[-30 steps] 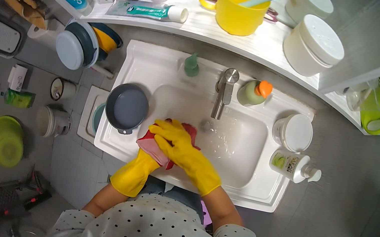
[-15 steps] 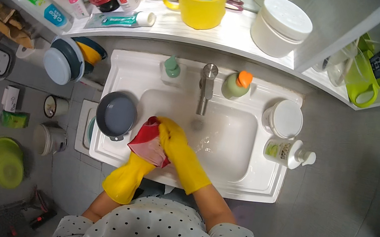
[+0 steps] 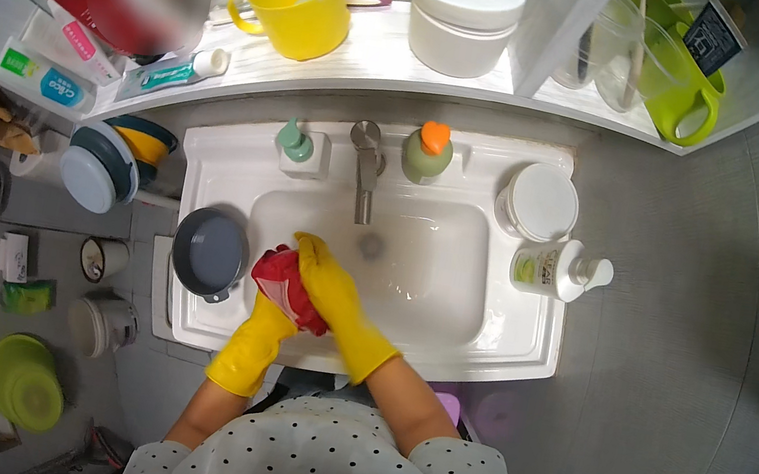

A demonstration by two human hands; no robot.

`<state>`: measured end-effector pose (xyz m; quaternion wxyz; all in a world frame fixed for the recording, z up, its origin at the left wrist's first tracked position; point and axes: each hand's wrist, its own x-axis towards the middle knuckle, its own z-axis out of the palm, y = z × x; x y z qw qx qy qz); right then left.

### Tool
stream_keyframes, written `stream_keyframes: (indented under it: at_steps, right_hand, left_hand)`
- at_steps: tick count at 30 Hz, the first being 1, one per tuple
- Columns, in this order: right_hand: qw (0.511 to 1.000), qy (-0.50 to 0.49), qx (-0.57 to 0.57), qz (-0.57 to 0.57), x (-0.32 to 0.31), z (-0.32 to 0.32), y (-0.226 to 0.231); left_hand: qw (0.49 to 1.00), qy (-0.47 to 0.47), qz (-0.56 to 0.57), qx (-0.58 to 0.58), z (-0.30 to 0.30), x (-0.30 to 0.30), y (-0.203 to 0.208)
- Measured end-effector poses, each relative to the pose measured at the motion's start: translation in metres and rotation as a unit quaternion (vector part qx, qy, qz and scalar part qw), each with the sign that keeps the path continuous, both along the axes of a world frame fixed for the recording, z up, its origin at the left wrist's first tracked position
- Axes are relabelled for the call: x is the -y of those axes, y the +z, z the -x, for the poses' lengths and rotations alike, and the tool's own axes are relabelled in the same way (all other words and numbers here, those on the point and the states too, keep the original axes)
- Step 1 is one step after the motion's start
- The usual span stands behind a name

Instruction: The person hand washes several small garments in a bathroom sink. They scrub and rinse a pink cloth, then a red cloth, and finally a white cloth, using running water and transferring items between the sink and a bucket.

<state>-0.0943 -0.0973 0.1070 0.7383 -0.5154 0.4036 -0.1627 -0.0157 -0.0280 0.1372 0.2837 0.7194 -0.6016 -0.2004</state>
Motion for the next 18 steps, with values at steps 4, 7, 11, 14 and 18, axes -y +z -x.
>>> stream_keyframes:
  at_steps: [4, 7, 11, 14, 18]
  right_hand:
    - [0.99, 0.056, 0.056, -0.116, 0.017, 0.014, -0.021]
    - [0.986, 0.019, -0.05, 0.155, 0.011, 0.032, -0.077]
    - [0.982, 0.05, -0.076, 0.167, 0.04, 0.073, -0.037]
    - [0.996, 0.073, 0.049, -0.007, 0.056, 0.111, 0.031]
    - [0.959, 0.076, 0.202, -0.182, 0.068, 0.131, 0.048]
  left_hand:
    - [0.984, -0.029, 0.142, 0.1, -0.002, 0.003, 0.003]
    - [0.972, -0.14, -0.061, 0.181, 0.006, 0.016, 0.04]
    - [0.974, -0.21, -0.062, 0.061, 0.0, 0.027, 0.109]
    - [0.981, -0.167, -0.049, -0.084, -0.005, 0.015, 0.112]
    - [0.667, 0.131, -0.12, -0.723, -0.006, -0.007, 0.027]
